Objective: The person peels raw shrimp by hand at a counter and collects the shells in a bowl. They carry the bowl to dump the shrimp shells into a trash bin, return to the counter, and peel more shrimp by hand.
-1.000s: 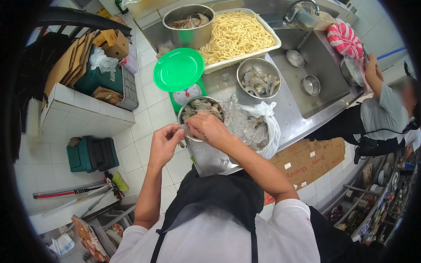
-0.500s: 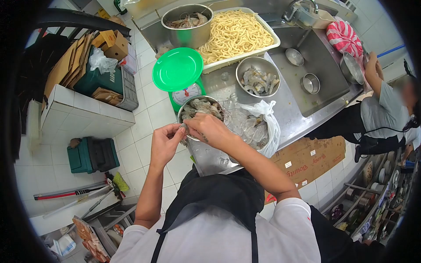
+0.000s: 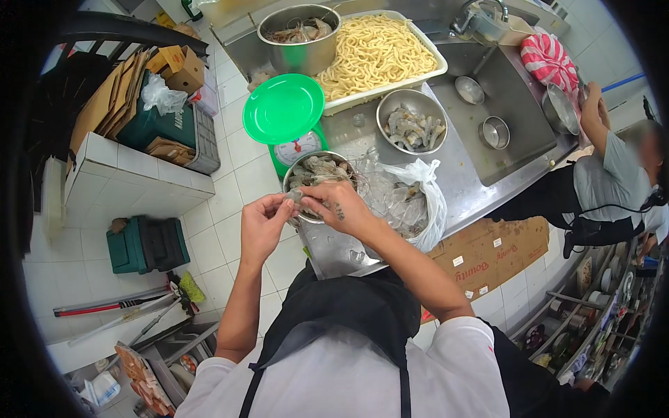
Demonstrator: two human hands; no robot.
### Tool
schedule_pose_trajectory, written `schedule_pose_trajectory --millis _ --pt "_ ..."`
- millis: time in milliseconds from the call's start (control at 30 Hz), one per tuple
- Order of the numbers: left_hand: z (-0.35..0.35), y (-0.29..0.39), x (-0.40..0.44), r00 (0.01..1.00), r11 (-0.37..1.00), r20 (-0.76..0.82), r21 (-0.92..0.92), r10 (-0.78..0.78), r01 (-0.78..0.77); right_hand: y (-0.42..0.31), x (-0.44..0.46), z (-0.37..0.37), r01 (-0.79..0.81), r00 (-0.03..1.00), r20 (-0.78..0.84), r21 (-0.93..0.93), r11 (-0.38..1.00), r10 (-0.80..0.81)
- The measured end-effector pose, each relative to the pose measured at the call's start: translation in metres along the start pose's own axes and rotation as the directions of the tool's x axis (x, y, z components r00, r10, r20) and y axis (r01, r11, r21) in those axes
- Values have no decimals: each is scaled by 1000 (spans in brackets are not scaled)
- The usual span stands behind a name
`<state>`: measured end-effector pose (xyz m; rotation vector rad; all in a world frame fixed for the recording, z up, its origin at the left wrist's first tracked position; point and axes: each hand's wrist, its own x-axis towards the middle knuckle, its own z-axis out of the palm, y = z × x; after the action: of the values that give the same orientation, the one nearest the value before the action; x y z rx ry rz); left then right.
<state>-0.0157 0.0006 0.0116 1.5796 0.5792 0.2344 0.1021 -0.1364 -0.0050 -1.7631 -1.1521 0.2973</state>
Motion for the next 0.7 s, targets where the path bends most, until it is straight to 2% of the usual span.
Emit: schedule_pose_trajectory --millis 133,200,233,267,300,333,400,433,500,567,633,700 --pt "0 5 -2 1000 999 30 37 -1 0 3 0 2 37 999 -4 -4 999 -37" --pt "0 5 -1 999 1000 41 18 3 -4 4 0 2 -65 998 25 61 996 64" --pt "0 5 -1 999 1000 53 -1 7 -7 3 0 2 -65 998 25 61 996 64" --pt "-1 3 0 999 1000 52 -1 7 -7 2 -1 3 -144 989 -2 122 982 146" --pt "-2 0 1 999 999 54 -53 10 -7 1 -1 3 -220 973 -24 186 958 228" --pt "-4 -2 2 998 995 56 -104 14 -8 4 -1 2 -220 973 -23 186 958 228" --pt "-6 -3 4 998 994 56 -112 7 0 8 0 -1 -400 916 124 386 831 382" --pt "-7 -3 4 998 993 57 -120 0 7 5 0 -2 -399 916 124 387 831 382" --pt "-7 -3 4 998 998 56 -68 -7 11 -5 0 -8 -237 971 59 194 952 229" --pt "-6 1 4 998 1000 61 -15 -15 16 -13 3 -12 -209 977 80 177 962 197" --pt "-4 8 3 991 993 130 115 -7 -8 -9 3 -8 -181 981 98 162 970 166" --pt "-6 8 4 990 988 137 150 8 -29 2 3 2 -60 998 -19 172 983 65"
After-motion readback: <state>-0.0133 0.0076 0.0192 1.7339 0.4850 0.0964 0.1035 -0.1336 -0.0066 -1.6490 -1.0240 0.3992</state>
